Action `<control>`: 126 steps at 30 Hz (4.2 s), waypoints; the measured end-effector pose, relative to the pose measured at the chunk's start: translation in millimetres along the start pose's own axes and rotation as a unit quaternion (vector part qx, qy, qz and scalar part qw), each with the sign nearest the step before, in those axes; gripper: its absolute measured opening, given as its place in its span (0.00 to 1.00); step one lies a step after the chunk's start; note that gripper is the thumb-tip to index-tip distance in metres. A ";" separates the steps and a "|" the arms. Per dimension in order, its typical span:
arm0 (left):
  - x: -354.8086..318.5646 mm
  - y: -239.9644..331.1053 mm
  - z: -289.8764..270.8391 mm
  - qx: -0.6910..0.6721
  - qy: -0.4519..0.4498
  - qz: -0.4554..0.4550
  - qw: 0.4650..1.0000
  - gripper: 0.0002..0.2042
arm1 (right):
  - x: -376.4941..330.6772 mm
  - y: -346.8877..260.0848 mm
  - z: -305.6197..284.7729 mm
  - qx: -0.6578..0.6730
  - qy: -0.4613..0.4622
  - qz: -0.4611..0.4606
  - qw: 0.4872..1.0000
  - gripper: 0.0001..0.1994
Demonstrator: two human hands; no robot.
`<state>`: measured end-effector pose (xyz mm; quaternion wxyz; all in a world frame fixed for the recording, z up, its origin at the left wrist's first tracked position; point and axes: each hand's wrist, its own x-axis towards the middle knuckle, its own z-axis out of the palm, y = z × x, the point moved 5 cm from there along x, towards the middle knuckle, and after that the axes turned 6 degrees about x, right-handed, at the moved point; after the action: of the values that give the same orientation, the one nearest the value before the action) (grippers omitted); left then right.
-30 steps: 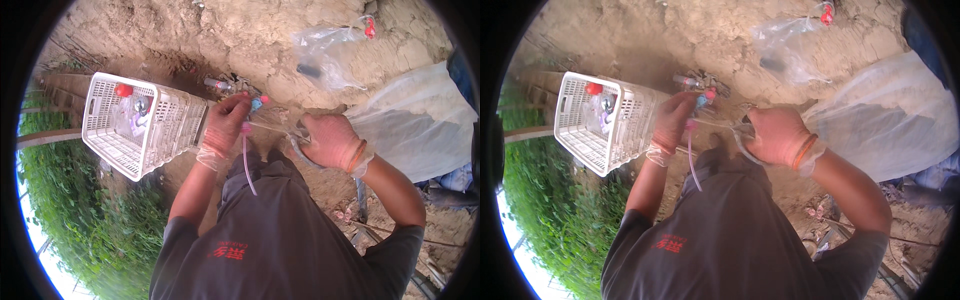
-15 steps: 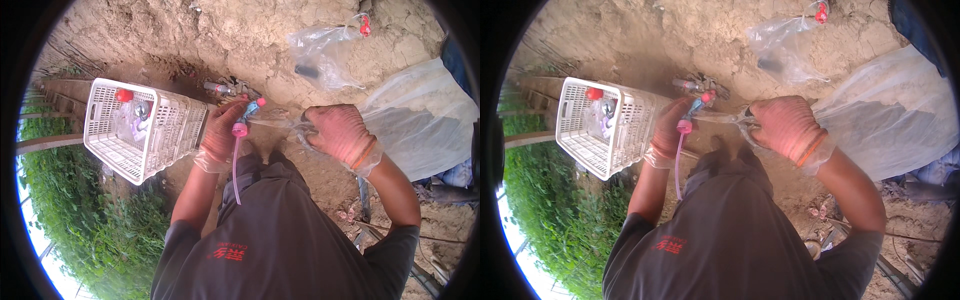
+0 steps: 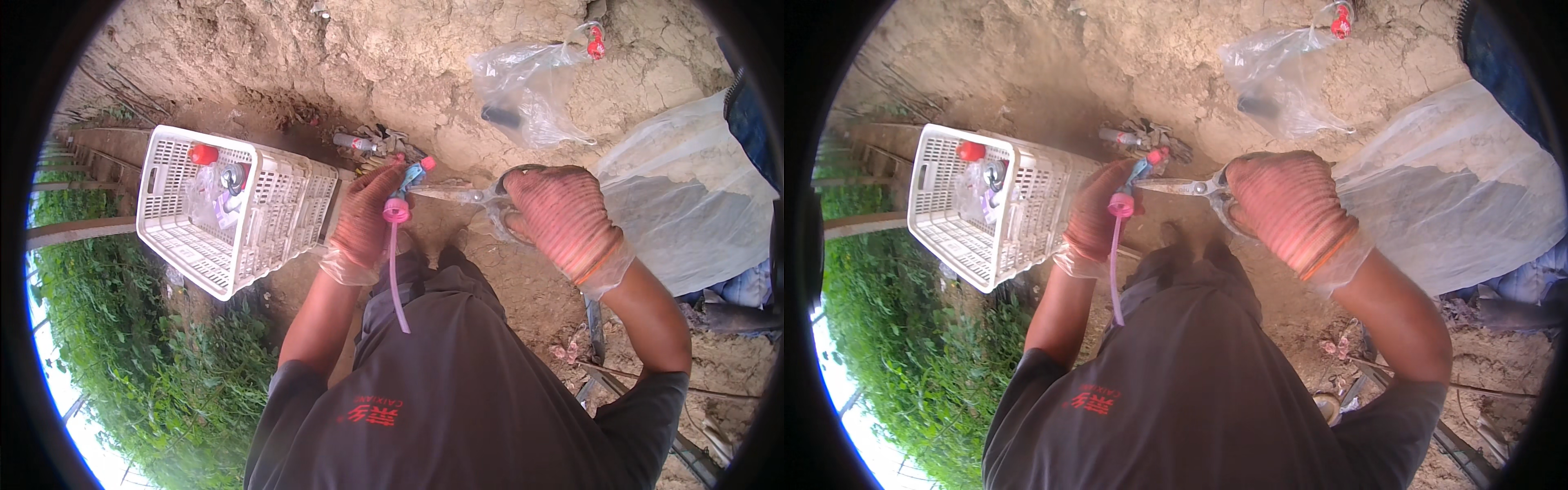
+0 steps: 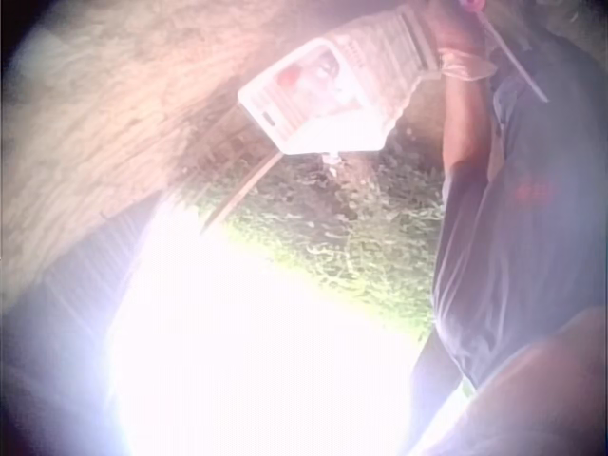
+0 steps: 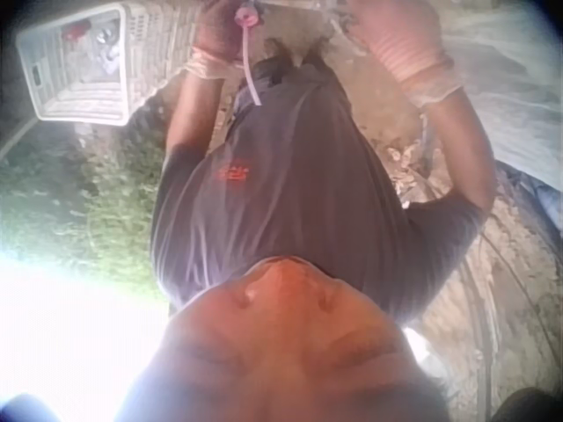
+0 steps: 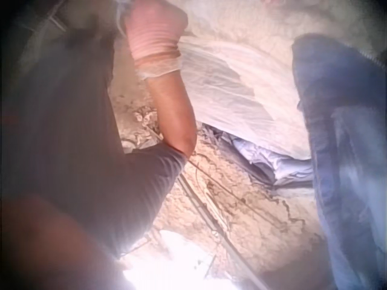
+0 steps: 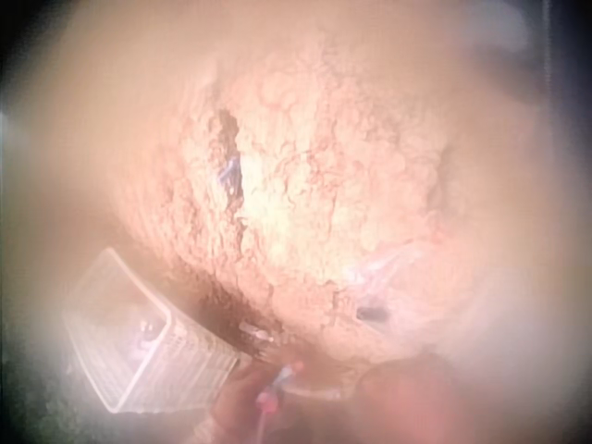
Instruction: The person receives a red plastic bottle cap and places it into a white basket. They then use pliers and scissors to cut and trim a pink plastic tube attached to a small irrigation valve, repeatedly adjusting and inspecting the components. The person places the modified parts into the basket and continues handling the tools and components.
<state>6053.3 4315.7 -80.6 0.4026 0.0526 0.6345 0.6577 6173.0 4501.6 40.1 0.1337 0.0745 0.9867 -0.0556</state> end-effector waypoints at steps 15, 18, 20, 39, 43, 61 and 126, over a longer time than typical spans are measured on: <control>-4.0 -3.7 10.2 -0.055 0.143 0.105 0.983 0.16 | -1.7 -5.6 14.4 0.082 0.067 0.041 0.994 0.14; -4.9 -2.3 14.5 -0.177 0.112 0.058 0.976 0.14 | -4.0 -8.4 26.3 0.134 0.108 0.029 0.985 0.14; -4.5 -3.6 18.2 -0.237 0.063 0.045 0.968 0.15 | -7.0 -6.7 30.2 0.170 0.112 0.056 0.978 0.13; -16.6 -3.8 10.5 -0.038 0.105 0.125 0.986 0.26 | -8.9 -3.1 7.1 0.098 0.063 0.052 0.992 0.16; -23.6 2.3 11.2 0.024 0.102 0.094 0.990 0.27 | -10.5 -2.6 0.4 0.066 0.067 0.026 0.995 0.17; -37.5 25.3 21.1 0.257 0.192 0.310 0.895 0.17 | -17.6 -13.1 -27.0 0.018 0.071 -0.020 0.997 0.08; -3.2 -20.5 14.2 -0.273 0.036 -0.010 0.961 0.16 | -8.9 -11.4 32.1 0.123 0.043 0.053 0.990 0.18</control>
<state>6073.2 4322.4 -94.5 0.3849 -0.0893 0.4451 0.8036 6187.9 4485.0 12.9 0.0840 0.1447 0.9718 -0.1662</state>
